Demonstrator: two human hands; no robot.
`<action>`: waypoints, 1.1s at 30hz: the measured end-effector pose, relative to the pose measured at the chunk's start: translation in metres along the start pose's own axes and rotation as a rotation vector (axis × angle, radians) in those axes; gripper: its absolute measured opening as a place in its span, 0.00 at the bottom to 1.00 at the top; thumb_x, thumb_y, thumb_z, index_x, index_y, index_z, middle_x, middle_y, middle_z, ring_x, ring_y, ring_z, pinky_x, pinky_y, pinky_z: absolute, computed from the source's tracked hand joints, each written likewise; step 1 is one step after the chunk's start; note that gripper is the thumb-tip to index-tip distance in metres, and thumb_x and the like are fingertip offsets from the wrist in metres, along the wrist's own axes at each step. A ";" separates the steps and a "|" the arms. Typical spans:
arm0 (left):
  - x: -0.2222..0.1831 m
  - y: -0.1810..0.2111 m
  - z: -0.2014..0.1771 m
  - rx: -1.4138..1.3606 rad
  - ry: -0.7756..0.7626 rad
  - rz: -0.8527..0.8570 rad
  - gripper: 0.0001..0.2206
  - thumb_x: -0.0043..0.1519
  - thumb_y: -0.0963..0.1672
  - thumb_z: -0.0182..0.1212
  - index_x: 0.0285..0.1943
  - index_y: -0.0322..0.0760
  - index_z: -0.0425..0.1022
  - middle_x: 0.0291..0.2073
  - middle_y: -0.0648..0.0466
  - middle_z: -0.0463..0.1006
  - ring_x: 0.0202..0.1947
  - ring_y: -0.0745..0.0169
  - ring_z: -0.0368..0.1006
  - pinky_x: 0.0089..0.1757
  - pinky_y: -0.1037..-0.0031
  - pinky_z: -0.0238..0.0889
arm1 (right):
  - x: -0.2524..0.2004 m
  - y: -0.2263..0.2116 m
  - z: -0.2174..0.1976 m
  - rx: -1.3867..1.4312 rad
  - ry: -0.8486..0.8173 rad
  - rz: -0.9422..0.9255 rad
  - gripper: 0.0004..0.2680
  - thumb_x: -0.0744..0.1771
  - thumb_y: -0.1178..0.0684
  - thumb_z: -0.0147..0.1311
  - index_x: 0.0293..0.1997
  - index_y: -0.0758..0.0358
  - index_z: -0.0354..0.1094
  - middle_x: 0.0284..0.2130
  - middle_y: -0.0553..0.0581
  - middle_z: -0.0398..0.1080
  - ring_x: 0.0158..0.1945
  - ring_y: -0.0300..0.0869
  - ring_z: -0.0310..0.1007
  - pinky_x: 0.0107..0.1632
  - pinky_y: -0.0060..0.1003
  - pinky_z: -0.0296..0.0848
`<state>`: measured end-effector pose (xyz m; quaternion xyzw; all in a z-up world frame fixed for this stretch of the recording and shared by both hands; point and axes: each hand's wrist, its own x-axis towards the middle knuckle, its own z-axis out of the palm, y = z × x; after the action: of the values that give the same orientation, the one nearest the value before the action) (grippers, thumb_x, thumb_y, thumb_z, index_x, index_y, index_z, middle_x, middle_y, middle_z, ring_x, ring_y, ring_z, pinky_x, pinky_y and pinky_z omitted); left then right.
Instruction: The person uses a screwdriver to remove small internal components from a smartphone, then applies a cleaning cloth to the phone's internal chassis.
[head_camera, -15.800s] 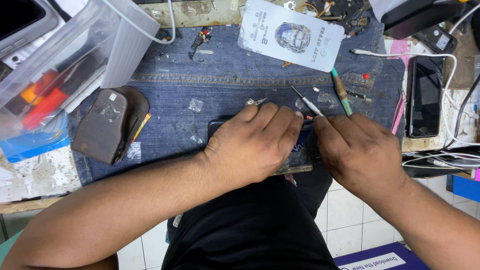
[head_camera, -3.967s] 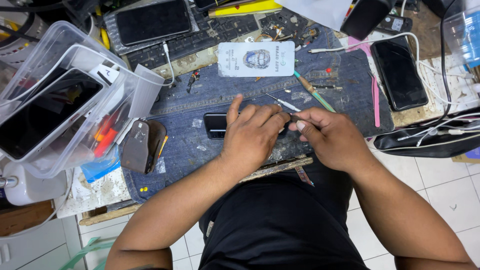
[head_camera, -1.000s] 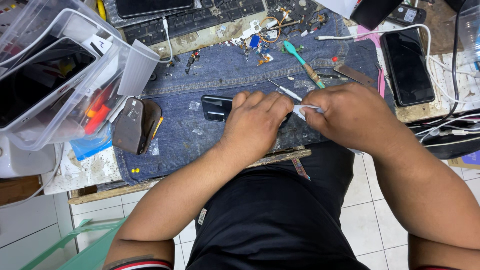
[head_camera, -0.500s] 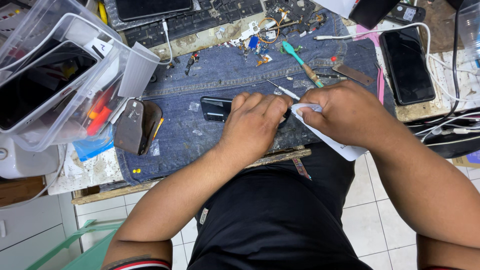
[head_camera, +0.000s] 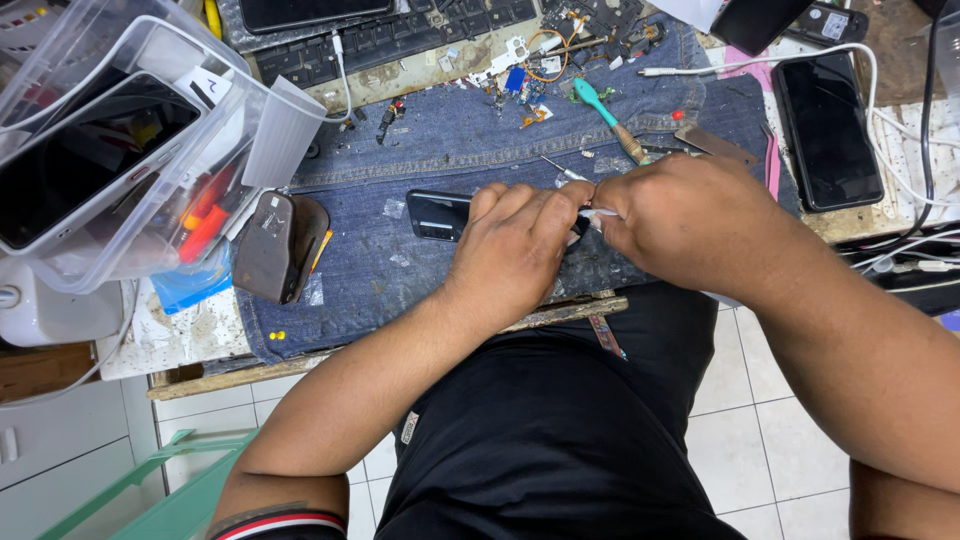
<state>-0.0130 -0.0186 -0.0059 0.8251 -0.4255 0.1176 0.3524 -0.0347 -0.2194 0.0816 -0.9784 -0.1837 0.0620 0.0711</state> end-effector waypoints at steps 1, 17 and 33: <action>0.000 -0.001 0.001 -0.003 0.004 -0.001 0.22 0.64 0.40 0.62 0.68 0.37 0.64 0.42 0.55 0.79 0.45 0.55 0.72 0.52 0.60 0.58 | 0.002 -0.001 -0.002 -0.032 -0.040 0.009 0.05 0.66 0.50 0.55 0.35 0.56 0.76 0.29 0.57 0.78 0.35 0.55 0.78 0.50 0.55 0.72; -0.007 -0.023 -0.031 0.307 -0.066 -0.107 0.35 0.55 0.52 0.71 0.71 0.44 0.63 0.43 0.58 0.78 0.50 0.56 0.70 0.62 0.30 0.40 | 0.033 -0.003 -0.020 -0.095 -0.228 -0.024 0.06 0.63 0.49 0.55 0.33 0.56 0.75 0.27 0.62 0.77 0.35 0.60 0.77 0.39 0.57 0.74; -0.024 -0.035 -0.022 0.203 0.064 0.029 0.36 0.61 0.49 0.70 0.78 0.45 0.57 0.42 0.60 0.72 0.48 0.60 0.66 0.57 0.51 0.49 | 0.069 -0.033 -0.045 -0.281 -0.570 0.061 0.10 0.66 0.43 0.53 0.40 0.55 0.76 0.29 0.62 0.77 0.40 0.57 0.78 0.45 0.55 0.75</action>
<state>0.0021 0.0248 -0.0183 0.8461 -0.4120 0.1916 0.2785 0.0243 -0.1687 0.1244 -0.9270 -0.1737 0.3096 -0.1207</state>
